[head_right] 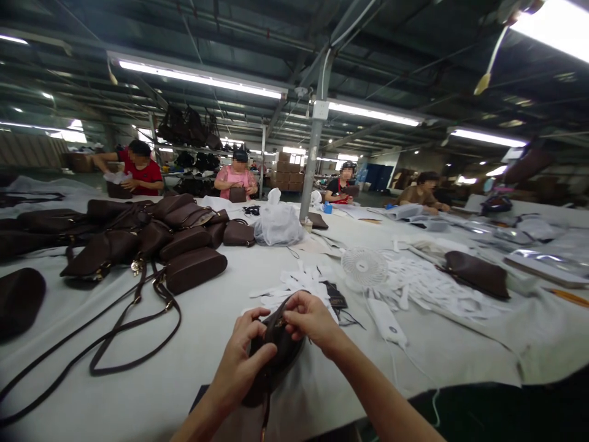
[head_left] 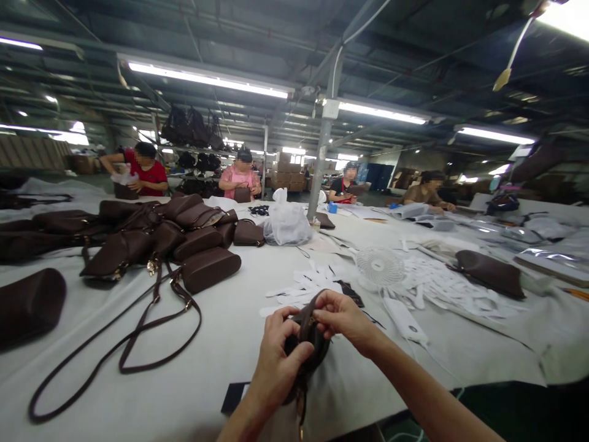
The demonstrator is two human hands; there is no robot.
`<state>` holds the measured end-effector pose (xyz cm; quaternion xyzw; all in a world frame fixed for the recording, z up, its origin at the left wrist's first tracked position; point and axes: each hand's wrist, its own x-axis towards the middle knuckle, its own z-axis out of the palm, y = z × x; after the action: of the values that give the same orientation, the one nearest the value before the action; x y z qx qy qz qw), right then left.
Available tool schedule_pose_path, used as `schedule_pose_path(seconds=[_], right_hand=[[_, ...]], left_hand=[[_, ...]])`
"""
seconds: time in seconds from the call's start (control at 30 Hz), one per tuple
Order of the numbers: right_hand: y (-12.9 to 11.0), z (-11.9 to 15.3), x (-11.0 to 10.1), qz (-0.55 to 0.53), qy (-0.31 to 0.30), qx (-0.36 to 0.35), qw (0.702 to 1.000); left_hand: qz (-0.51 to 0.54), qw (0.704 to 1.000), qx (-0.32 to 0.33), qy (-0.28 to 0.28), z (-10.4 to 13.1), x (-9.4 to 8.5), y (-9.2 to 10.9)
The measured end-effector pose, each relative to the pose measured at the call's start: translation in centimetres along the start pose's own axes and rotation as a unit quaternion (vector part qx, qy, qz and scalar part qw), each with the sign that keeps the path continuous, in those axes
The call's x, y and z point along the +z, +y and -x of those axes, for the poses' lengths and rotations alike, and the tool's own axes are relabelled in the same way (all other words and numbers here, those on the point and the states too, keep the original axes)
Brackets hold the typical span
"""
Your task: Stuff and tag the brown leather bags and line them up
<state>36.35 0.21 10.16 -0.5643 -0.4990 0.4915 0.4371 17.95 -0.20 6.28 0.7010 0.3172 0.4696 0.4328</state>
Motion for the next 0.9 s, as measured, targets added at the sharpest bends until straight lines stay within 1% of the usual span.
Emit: schedule_pose_path(seconds=[0.13, 0.23, 0.3, 0.47, 0.57, 0.63, 0.7, 0.77, 0.9], right_hand=[[0.1, 0.1, -0.7, -0.023, -0.017, 0.003, 1.000], [0.3, 0.0, -1.0, -0.040, -0.031, -0.001, 0.999], [0.4, 0.0, -1.0, -0.052, -0.038, -0.004, 0.998], [0.6, 0.2, -1.1, -0.074, -0.039, -0.001, 0.996], [0.6, 0.3, -1.1, -0.067, -0.029, 0.006, 0.997], [0.5, 0.4, -1.2, -0.065, -0.026, 0.006, 0.998], [0.5, 0.4, -1.1, -0.065, -0.026, 0.005, 0.998], [0.5, 0.4, -0.9, -0.063, -0.029, 0.003, 0.998], [0.1, 0.3, 0.0, -0.037, -0.044, -0.010, 0.998]], left_hand=[[0.018, 0.999, 0.047, 0.003, 0.7, 0.7, -1.2], [-0.004, 0.996, 0.091, 0.014, 1.1, 1.0, -2.4], [-0.028, 0.992, 0.119, 0.026, 1.1, 1.1, -2.8], [-0.096, 0.976, 0.194, 0.033, 0.8, 1.0, -2.5], [-0.143, 0.955, 0.257, 0.035, 0.7, 0.8, -2.3], [-0.171, 0.944, 0.281, 0.025, 0.7, 0.7, -2.2], [-0.197, 0.939, 0.281, 0.010, 0.6, 0.6, -2.1], [-0.217, 0.940, 0.265, 0.003, 0.5, 0.5, -2.0], [-0.211, 0.949, 0.234, -0.009, 0.2, 0.1, -2.2]])
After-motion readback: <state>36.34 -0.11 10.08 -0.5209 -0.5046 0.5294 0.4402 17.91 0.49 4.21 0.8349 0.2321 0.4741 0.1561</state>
